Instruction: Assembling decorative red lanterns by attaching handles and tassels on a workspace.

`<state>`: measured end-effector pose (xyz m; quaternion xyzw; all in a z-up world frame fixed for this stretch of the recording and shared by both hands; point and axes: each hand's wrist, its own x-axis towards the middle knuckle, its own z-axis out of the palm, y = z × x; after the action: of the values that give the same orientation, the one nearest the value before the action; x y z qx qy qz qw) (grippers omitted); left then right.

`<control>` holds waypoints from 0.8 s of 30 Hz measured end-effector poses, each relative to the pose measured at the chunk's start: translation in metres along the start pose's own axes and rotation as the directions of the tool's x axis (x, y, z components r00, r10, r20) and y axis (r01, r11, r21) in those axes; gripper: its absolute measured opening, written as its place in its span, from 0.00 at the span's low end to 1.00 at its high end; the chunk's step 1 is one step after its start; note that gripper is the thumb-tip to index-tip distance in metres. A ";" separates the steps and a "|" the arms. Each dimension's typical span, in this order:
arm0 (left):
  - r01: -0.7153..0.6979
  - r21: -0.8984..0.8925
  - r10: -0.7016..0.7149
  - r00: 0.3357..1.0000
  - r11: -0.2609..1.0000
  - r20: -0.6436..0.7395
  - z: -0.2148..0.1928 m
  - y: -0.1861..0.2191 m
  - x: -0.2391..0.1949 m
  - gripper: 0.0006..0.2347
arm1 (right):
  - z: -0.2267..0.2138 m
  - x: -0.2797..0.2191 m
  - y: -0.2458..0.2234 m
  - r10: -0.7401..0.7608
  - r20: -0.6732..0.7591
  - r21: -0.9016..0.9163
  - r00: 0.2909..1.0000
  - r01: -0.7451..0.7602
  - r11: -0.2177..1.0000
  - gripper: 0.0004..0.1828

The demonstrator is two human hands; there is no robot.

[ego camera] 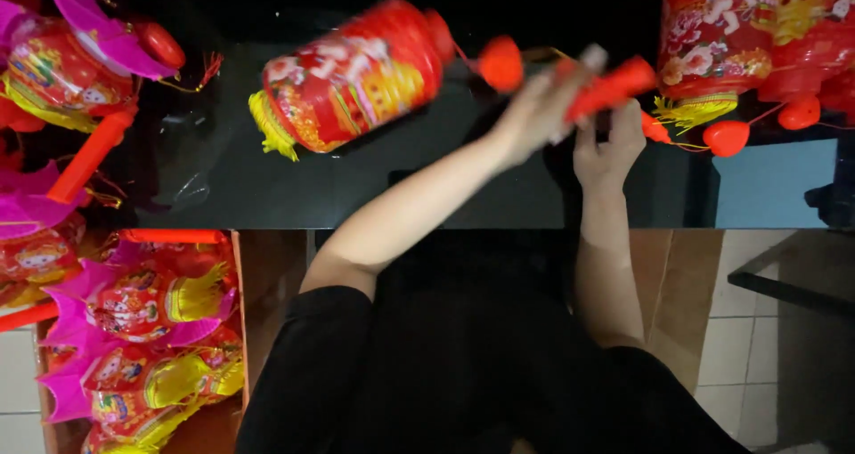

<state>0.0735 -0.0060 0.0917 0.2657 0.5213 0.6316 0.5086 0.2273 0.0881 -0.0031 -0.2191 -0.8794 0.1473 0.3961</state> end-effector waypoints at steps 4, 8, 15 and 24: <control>0.147 -0.084 -0.165 0.946 0.986 -0.281 -0.040 -0.016 0.031 0.26 | -0.005 0.014 -0.020 0.050 -0.028 0.083 0.998 -0.048 0.995 0.09; -0.048 -0.232 -0.032 0.942 0.972 -0.333 -0.067 -0.032 0.042 0.23 | -0.009 0.018 -0.026 0.016 -0.040 0.078 0.999 -0.013 0.997 0.07; -0.089 -0.226 0.006 0.939 0.970 -0.343 -0.081 -0.063 0.055 0.19 | -0.057 -0.041 -0.044 -0.106 -0.203 -0.103 0.973 0.086 0.991 0.15; -0.120 -0.111 0.086 0.960 0.987 -0.267 -0.087 -0.072 0.055 0.12 | -0.133 -0.229 0.033 0.642 -0.615 0.199 0.458 -0.698 0.688 0.15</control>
<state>0.0060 0.0064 -0.0131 0.1744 0.5284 0.7184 0.4175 0.4727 0.0124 -0.0769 -0.5986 -0.5348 0.1706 0.5714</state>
